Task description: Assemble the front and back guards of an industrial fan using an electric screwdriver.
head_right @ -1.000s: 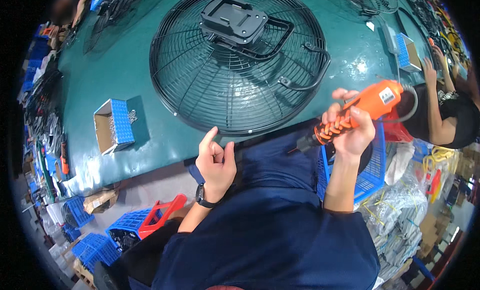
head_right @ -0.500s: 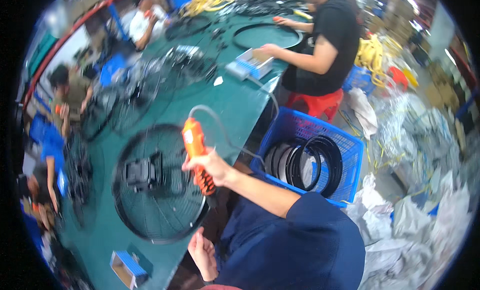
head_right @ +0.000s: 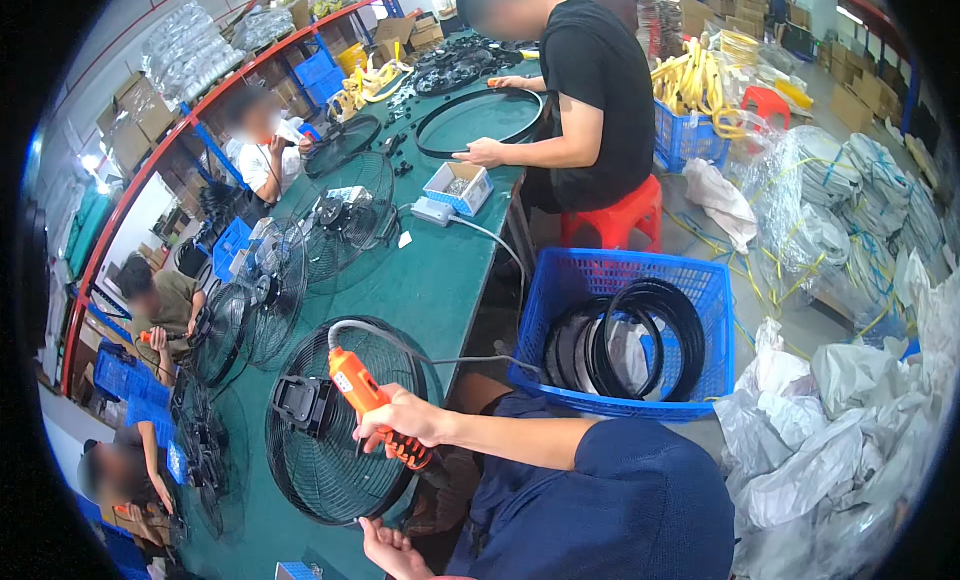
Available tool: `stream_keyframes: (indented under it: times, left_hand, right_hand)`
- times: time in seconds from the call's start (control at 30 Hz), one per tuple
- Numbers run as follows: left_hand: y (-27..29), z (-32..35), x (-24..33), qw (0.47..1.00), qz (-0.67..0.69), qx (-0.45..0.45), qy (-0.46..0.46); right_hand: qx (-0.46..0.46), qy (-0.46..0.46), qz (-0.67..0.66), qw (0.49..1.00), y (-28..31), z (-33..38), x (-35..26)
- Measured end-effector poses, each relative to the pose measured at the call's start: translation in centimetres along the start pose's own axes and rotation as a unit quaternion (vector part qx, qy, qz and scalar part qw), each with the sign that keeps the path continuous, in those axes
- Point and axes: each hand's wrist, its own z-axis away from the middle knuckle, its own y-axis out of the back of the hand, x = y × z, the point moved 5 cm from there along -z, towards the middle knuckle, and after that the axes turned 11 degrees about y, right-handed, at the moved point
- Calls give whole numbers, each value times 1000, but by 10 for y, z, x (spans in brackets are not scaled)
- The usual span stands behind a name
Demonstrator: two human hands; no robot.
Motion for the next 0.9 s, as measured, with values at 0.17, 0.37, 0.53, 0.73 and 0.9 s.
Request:
stream_keyframes:
  times: [0.17, 0.37, 0.53, 0.73, 0.9]
  left_hand:
    - [9, -6, -5, 1000, -4, 9, 13]
    - [-1, -8, -16, 989, 23, -70, 129]
    - [-11, -10, -22, 989, -3, -80, 122]
    - [-13, -1, -19, 992, -12, -76, 103]
    - [-13, 2, -22, 980, -26, -153, 120]
  right_hand:
    - [-18, -1, 17, 1000, -7, -4, 7]
    - [-7, -8, 47, 999, -6, 0, 11]
    - [12, -9, 62, 998, -2, -3, 15]
    - [33, -46, 85, 995, 11, -23, 25]
    - [22, -48, 73, 996, 13, -28, 31]
